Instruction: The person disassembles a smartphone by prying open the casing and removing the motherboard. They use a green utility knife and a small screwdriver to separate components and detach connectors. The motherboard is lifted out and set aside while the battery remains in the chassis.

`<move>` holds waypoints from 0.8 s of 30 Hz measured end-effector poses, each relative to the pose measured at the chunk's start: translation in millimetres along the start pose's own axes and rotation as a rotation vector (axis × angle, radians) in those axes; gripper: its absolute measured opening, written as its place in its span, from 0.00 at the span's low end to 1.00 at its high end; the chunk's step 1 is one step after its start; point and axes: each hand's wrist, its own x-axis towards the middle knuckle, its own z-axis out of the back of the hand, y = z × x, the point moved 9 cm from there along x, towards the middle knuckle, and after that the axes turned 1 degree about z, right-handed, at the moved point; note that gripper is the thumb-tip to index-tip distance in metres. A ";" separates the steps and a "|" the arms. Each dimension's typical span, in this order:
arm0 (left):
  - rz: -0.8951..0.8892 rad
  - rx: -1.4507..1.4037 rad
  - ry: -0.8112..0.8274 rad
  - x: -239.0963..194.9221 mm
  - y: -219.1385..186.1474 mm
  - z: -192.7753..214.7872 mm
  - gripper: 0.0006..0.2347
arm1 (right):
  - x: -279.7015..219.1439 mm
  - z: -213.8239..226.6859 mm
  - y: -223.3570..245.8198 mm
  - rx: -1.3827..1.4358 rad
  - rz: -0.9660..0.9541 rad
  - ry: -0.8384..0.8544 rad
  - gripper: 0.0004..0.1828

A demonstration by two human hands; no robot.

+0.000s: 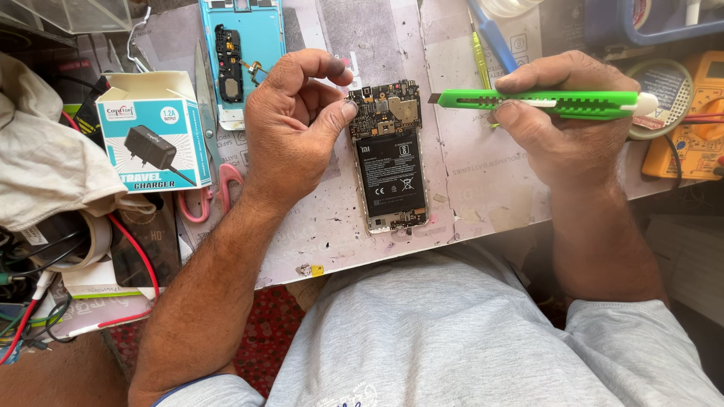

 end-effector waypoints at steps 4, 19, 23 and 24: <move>0.013 -0.019 0.006 -0.1 0.7 -0.9 0.13 | 0.9 1.6 1.3 -0.074 -0.010 -0.008 0.09; 0.055 -0.046 0.015 -0.6 3.3 -1.6 0.14 | 4.0 -3.7 3.4 -0.017 0.002 0.025 0.09; 0.017 -0.017 0.010 3.2 -6.4 -3.1 0.12 | 4.8 -2.9 7.0 -0.067 0.102 0.056 0.08; -0.001 -0.004 0.010 5.1 -8.5 -3.3 0.11 | 4.0 -0.8 5.8 -0.113 0.140 0.065 0.07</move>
